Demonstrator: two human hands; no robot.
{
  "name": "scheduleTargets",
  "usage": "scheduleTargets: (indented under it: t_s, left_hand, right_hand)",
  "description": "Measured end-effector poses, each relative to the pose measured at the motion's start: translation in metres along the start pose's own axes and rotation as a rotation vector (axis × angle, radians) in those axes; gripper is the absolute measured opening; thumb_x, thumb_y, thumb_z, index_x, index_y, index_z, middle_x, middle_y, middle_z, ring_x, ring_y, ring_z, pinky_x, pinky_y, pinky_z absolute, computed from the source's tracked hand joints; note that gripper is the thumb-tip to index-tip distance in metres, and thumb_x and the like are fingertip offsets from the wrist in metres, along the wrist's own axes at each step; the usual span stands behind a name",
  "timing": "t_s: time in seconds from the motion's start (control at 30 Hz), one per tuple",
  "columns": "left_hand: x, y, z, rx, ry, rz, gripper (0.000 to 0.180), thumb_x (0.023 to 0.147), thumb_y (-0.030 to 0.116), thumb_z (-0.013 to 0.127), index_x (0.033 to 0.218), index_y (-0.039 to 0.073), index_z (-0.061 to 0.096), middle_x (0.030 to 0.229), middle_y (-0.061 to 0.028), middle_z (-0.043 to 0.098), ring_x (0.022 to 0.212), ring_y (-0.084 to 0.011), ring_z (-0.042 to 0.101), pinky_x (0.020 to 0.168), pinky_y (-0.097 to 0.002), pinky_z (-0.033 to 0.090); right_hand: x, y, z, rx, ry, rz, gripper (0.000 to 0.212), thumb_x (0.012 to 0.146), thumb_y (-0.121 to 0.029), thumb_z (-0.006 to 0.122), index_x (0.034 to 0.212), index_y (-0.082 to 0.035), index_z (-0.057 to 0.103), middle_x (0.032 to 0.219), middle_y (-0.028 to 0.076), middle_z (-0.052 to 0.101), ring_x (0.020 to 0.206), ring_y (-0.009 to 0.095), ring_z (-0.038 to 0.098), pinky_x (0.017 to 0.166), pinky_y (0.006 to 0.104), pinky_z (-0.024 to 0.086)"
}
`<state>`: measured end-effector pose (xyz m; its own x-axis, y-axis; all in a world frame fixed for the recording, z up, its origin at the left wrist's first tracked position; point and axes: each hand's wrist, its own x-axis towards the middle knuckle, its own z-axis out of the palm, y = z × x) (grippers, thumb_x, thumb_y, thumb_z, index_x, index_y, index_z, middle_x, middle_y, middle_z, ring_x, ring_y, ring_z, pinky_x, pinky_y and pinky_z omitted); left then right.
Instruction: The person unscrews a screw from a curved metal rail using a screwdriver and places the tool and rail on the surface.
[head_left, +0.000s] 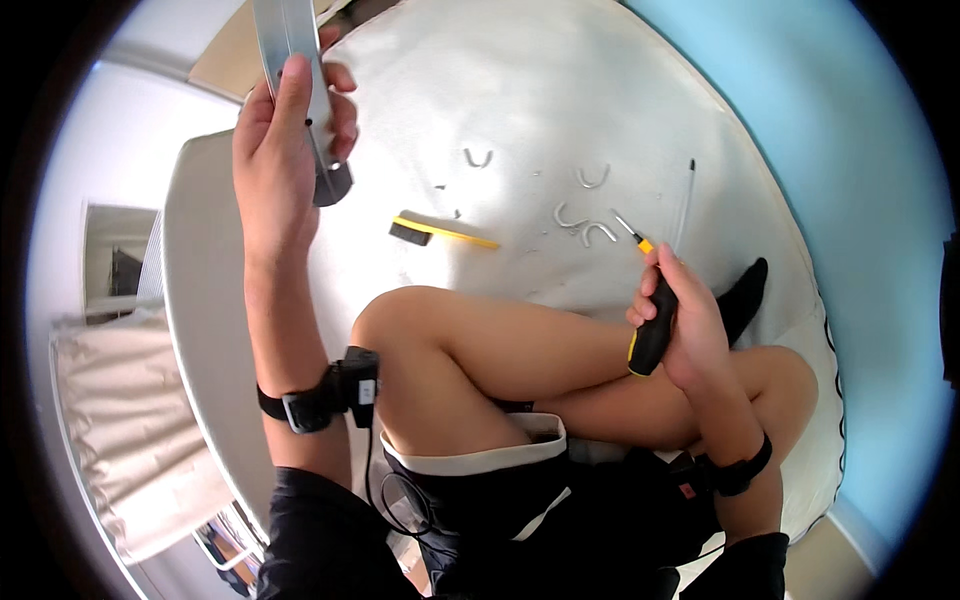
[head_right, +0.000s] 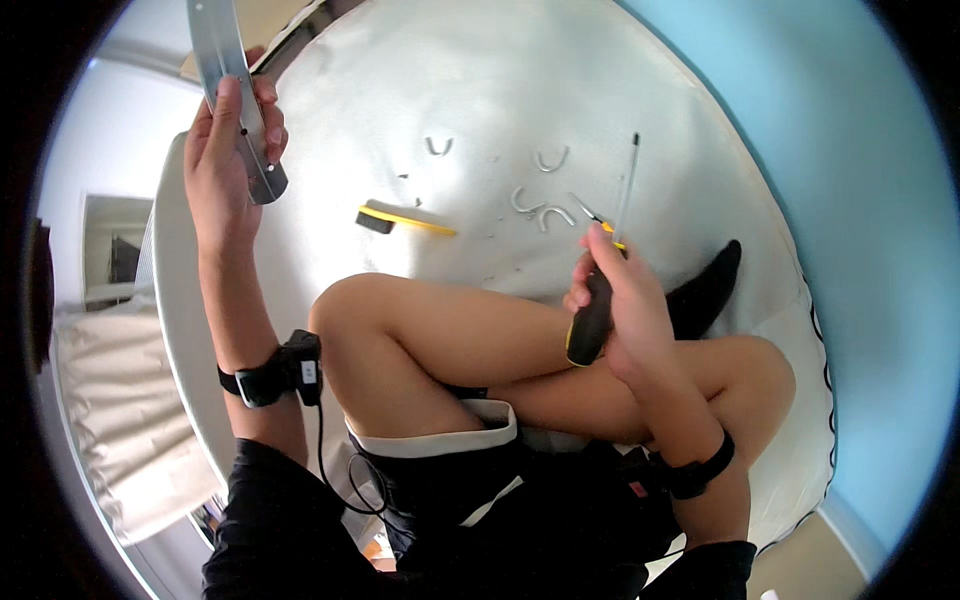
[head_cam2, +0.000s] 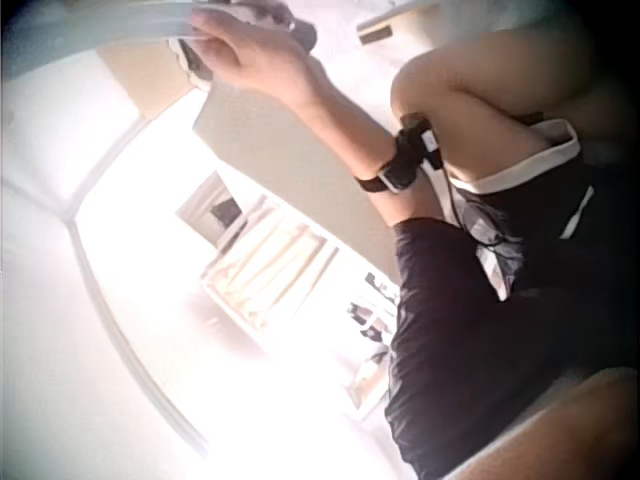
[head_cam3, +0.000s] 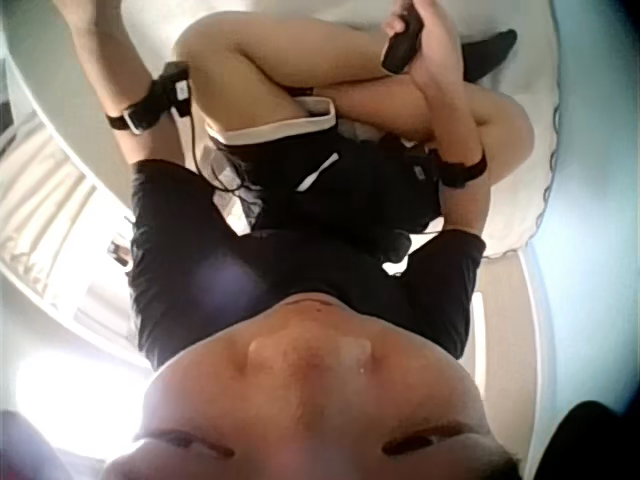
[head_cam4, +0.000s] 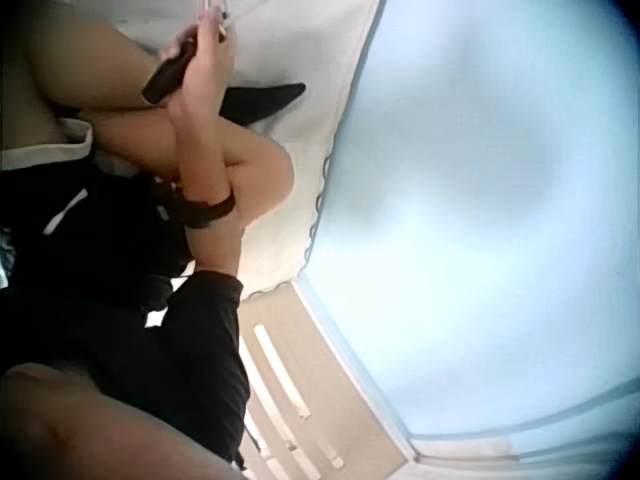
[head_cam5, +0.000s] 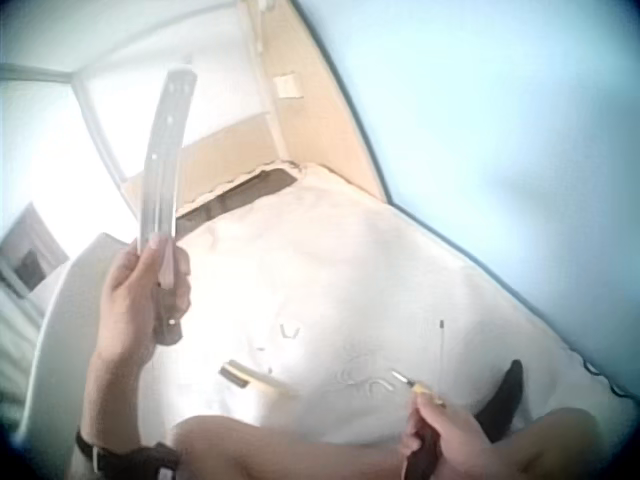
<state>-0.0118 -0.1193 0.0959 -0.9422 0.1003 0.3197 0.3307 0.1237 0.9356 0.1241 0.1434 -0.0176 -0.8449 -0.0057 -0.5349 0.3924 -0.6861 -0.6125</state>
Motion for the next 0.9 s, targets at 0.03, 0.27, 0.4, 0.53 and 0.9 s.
scheduleTargets:
  t_s: [0.03,0.27,0.4,0.53,0.9]
  left_hand:
    - [-0.004,-0.002,-0.014,0.113,0.071,-0.04,0.028,0.095,0.025,0.042,0.101,0.0,0.053,0.08,-0.0035,0.056,0.057,-0.0075,0.048,0.047,-0.0193,0.036]
    - [-0.122,-0.131,-0.143,0.534,0.346,-0.591,0.024,0.091,0.017,0.045,0.082,-0.004,0.052,0.066,-0.0095,0.058,0.053,-0.016,0.06,0.046,-0.0284,0.049]
    - [-0.193,-0.159,-0.155,0.861,0.5,-0.677,0.034,0.087,0.025,0.046,0.078,-0.006,0.054,0.066,-0.0187,0.061,0.052,-0.0254,0.062,0.058,-0.0372,0.049]
    - [-0.217,-0.15,-0.165,1.194,0.322,-0.776,0.033,0.085,0.025,0.044,0.078,-0.005,0.057,0.075,-0.0229,0.062,0.068,-0.0362,0.061,0.068,-0.042,0.048]
    - [-0.27,-0.093,-0.194,1.493,-0.192,-1.092,0.025,0.075,0.015,0.047,0.077,-0.004,0.063,0.083,-0.0252,0.062,0.081,-0.0391,0.061,0.074,-0.044,0.049]
  right_hand:
    - [-0.001,0.0,0.001,-0.002,-0.005,-0.005,0.026,0.09,-0.03,0.055,0.093,-0.005,0.047,0.069,0.003,0.047,0.056,0.011,0.043,0.054,0.0267,0.037]
    - [-0.006,0.008,0.007,0.025,-0.061,0.015,0.02,0.09,-0.027,0.054,0.088,-0.007,0.051,0.07,0.001,0.047,0.055,0.01,0.041,0.055,0.026,0.035]
    - [-0.005,0.009,0.005,-0.004,-0.064,0.042,0.017,0.091,-0.027,0.053,0.088,-0.01,0.051,0.07,0.0,0.047,0.057,0.009,0.041,0.055,0.0255,0.034]
    - [-0.002,0.011,0.003,-0.038,-0.066,0.037,0.016,0.091,-0.028,0.052,0.089,-0.012,0.052,0.069,-0.002,0.047,0.057,0.008,0.04,0.057,0.0247,0.034]
    - [-0.002,0.012,0.002,-0.076,-0.049,0.046,0.018,0.09,-0.03,0.053,0.089,-0.012,0.051,0.073,-0.002,0.045,0.059,0.008,0.039,0.058,0.0242,0.032]
